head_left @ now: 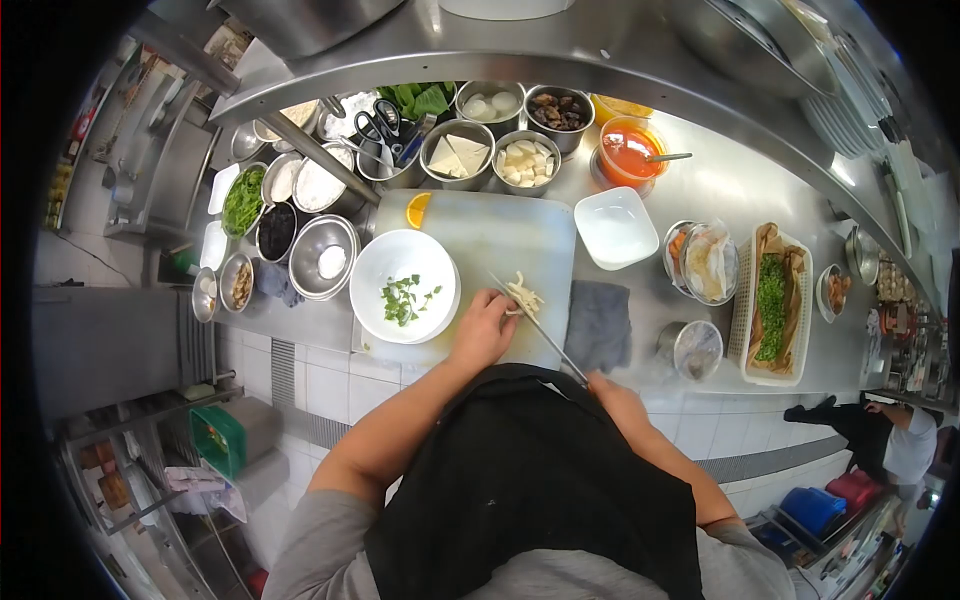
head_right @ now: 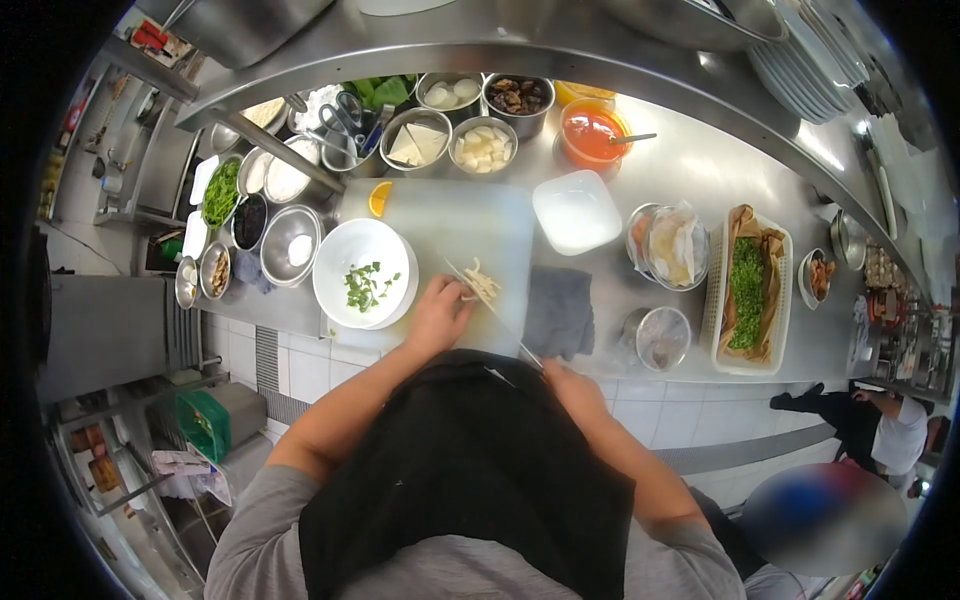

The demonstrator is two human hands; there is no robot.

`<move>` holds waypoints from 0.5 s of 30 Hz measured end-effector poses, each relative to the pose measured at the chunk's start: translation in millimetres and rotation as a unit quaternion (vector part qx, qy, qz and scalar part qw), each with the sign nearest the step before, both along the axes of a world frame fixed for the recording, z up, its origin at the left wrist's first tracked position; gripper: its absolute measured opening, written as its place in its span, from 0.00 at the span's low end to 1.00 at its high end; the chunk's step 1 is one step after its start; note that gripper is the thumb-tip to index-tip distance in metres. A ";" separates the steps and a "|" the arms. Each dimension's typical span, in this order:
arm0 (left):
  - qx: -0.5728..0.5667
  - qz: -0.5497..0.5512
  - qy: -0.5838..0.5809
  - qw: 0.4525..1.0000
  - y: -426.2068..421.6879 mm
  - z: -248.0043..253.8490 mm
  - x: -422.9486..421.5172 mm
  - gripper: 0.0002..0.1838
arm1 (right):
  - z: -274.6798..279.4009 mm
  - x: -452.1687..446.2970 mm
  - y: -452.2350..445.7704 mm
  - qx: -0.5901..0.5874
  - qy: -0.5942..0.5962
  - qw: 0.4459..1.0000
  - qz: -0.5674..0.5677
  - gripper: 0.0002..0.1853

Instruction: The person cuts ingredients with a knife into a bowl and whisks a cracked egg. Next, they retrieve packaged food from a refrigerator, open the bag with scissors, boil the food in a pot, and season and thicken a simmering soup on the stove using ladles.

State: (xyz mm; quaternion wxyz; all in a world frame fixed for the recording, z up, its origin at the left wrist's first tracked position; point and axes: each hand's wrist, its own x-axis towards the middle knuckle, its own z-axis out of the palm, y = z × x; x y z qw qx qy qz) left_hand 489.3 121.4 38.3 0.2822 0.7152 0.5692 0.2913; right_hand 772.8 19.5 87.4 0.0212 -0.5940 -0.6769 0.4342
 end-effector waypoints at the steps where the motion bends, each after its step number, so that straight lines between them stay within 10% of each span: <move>1: -0.001 0.000 0.002 1.000 -0.1 1.6 0.0 0.09 | 5.0 -0.4 0.1 -0.017 -0.008 1.000 -0.012 0.15; 15: 0.020 -0.001 0.011 1.000 -1.2 -0.8 -0.9 0.10 | 1.0 6.3 -1.8 -0.019 -0.008 0.999 0.025 0.14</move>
